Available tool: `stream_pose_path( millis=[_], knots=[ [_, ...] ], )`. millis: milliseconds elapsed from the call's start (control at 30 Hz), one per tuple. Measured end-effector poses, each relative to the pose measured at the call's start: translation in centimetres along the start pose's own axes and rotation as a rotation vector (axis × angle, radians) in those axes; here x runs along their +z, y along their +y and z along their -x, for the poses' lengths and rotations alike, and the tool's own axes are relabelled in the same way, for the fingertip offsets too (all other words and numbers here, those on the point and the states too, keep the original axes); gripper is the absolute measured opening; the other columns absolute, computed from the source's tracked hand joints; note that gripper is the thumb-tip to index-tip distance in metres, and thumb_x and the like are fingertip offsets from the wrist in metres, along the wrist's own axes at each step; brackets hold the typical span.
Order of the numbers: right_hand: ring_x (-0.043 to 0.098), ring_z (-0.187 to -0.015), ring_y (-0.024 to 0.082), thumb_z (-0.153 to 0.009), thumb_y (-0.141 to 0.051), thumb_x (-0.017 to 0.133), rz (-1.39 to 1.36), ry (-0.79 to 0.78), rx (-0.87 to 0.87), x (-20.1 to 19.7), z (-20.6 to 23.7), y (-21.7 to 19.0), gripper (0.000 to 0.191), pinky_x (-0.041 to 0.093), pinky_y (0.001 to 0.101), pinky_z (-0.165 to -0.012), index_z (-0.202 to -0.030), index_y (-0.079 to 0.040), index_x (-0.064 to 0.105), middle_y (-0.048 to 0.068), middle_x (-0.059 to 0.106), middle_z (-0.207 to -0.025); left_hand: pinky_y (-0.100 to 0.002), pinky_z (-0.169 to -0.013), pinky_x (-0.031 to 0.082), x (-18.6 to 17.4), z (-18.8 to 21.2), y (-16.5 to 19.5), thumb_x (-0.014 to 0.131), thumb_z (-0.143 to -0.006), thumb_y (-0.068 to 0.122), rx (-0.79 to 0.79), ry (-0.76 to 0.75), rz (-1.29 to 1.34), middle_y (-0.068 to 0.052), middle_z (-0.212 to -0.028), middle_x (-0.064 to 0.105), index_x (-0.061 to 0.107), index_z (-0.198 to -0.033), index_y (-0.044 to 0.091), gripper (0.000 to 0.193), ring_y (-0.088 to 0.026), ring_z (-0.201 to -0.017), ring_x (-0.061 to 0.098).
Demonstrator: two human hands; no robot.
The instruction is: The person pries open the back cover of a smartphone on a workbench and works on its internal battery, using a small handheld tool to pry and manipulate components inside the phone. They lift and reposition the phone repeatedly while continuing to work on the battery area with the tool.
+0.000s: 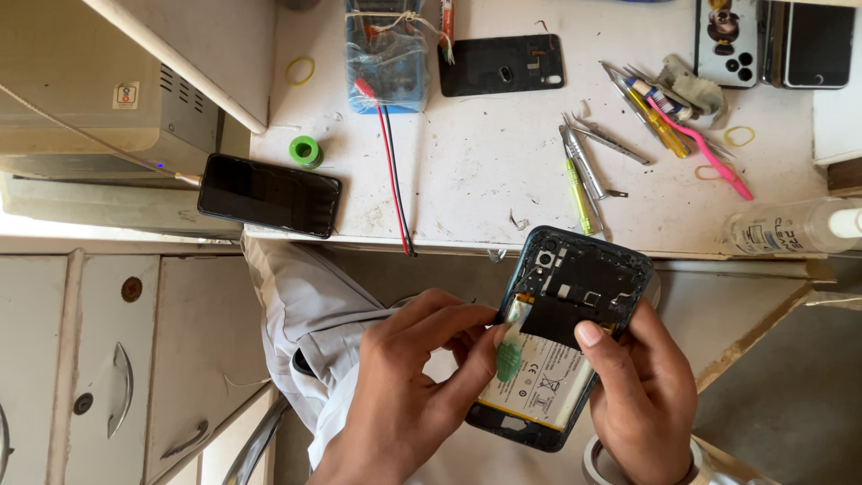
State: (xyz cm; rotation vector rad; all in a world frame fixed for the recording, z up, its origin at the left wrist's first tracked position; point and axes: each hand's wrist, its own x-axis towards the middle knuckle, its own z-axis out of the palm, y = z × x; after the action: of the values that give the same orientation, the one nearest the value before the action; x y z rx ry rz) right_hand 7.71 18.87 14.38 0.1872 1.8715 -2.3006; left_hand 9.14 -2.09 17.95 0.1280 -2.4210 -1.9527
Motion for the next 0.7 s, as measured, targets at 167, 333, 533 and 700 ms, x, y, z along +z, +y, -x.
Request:
stream_pose_path(
  millis=[167,333,533,700],
  knots=[
    [0.064,-0.108,0.015,-0.1,-0.003,0.057,0.026,0.018,0.022,0.3,0.2,-0.7,0.042,0.049,0.0302,-0.096,-0.14,0.01,0.054,0.014,0.069,-0.121,-0.028,-0.063,0.058,0.1,0.0,0.4,0.076,-0.086,0.004,0.043,0.03,-0.05,-0.008,-0.087,0.072,0.076,-0.104,-0.001,0.018,-0.016,-0.07,0.073],
    [0.062,-0.103,0.012,-0.1,-0.003,0.058,0.093,0.01,-0.015,0.6,0.2,-1.0,0.044,0.048,0.0259,-0.091,-0.142,0.01,0.054,0.012,0.069,-0.119,-0.027,-0.063,0.059,0.3,0.1,0.4,0.075,-0.085,0.001,0.112,0.056,-0.133,-0.008,-0.094,0.073,0.075,-0.105,-0.001,0.02,-0.015,-0.074,0.075],
    [0.062,-0.1,0.01,-0.101,-0.003,0.057,0.081,-0.005,-0.001,0.9,0.4,-1.4,0.041,0.048,0.024,-0.086,-0.14,0.01,0.055,0.012,0.071,-0.115,-0.026,-0.059,0.06,1.4,0.8,0.1,0.078,-0.085,0.001,0.196,0.129,-0.28,-0.009,-0.093,0.071,0.074,-0.108,-0.003,0.024,-0.015,-0.07,0.073],
    [0.061,-0.099,0.009,-0.101,-0.004,0.057,0.061,-0.01,0.014,1.0,0.4,-1.5,0.04,0.048,0.0224,-0.085,-0.139,0.009,0.055,0.011,0.07,-0.115,-0.033,-0.065,0.059,1.6,0.9,-0.2,0.08,-0.085,-0.001,0.435,0.18,-0.51,-0.011,-0.091,0.067,0.072,-0.107,-0.006,0.024,-0.021,-0.074,0.071]
  ],
)
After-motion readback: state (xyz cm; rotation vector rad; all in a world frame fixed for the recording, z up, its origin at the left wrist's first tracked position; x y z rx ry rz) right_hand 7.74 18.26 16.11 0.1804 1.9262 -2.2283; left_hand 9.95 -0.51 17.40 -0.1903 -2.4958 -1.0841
